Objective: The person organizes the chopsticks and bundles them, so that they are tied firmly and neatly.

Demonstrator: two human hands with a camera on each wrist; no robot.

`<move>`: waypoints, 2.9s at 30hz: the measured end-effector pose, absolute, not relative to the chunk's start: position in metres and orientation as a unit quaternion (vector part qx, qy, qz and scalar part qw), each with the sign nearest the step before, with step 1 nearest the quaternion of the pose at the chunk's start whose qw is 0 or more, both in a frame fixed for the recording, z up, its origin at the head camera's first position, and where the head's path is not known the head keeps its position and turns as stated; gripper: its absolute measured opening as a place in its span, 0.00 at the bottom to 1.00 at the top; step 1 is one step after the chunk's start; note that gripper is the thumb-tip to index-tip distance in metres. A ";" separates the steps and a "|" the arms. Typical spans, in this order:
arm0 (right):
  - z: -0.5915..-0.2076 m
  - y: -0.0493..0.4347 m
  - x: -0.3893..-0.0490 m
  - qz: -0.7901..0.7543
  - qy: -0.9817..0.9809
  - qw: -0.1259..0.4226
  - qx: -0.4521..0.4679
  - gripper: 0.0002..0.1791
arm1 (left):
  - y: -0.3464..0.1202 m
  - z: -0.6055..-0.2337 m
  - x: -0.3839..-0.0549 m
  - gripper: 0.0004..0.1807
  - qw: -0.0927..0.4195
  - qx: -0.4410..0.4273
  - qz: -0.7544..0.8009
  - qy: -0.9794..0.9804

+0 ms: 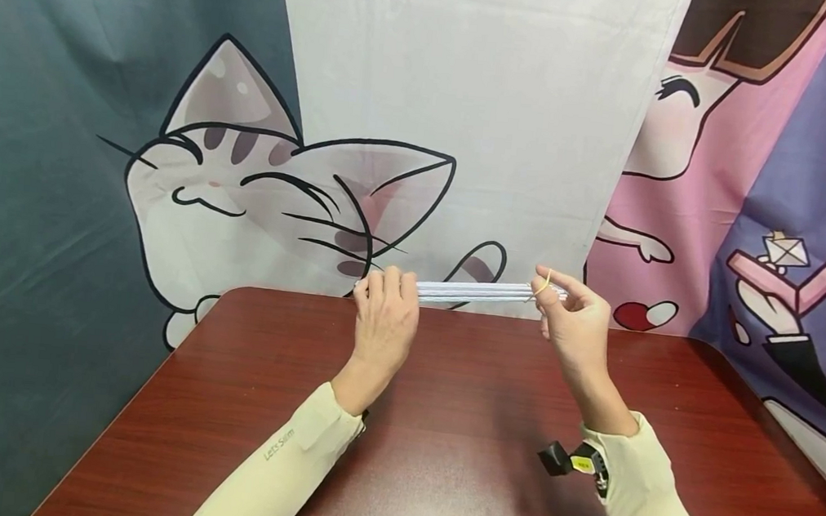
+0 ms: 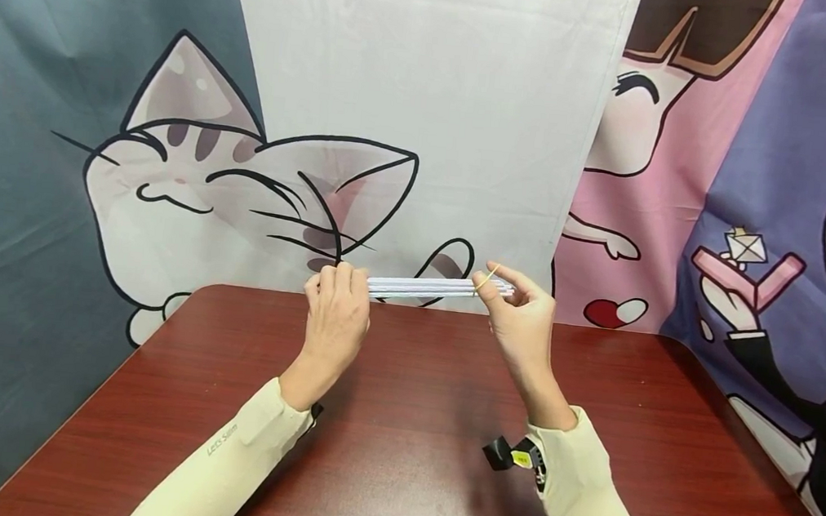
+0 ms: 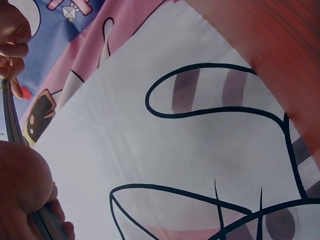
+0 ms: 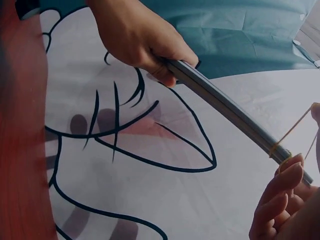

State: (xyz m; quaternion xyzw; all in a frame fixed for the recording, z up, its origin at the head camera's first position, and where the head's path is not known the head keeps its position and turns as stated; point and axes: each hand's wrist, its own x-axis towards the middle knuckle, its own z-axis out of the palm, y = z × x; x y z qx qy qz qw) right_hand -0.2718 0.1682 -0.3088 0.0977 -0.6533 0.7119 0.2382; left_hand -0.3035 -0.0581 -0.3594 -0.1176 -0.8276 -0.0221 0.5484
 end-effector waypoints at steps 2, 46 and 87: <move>-0.310 0.168 -0.272 0.706 -0.661 0.234 0.104 0.13 | -0.058 -0.359 -0.303 0.10 0.546 -0.120 -0.022 -0.829; -0.302 0.185 -0.272 0.281 -0.789 0.415 0.356 0.20 | -0.056 -0.355 -0.295 0.09 0.550 -0.123 0.006 -0.826; -0.305 0.169 -0.256 0.694 -0.638 0.231 0.239 0.23 | -0.066 -0.348 -0.301 0.12 0.578 -0.027 0.017 -0.815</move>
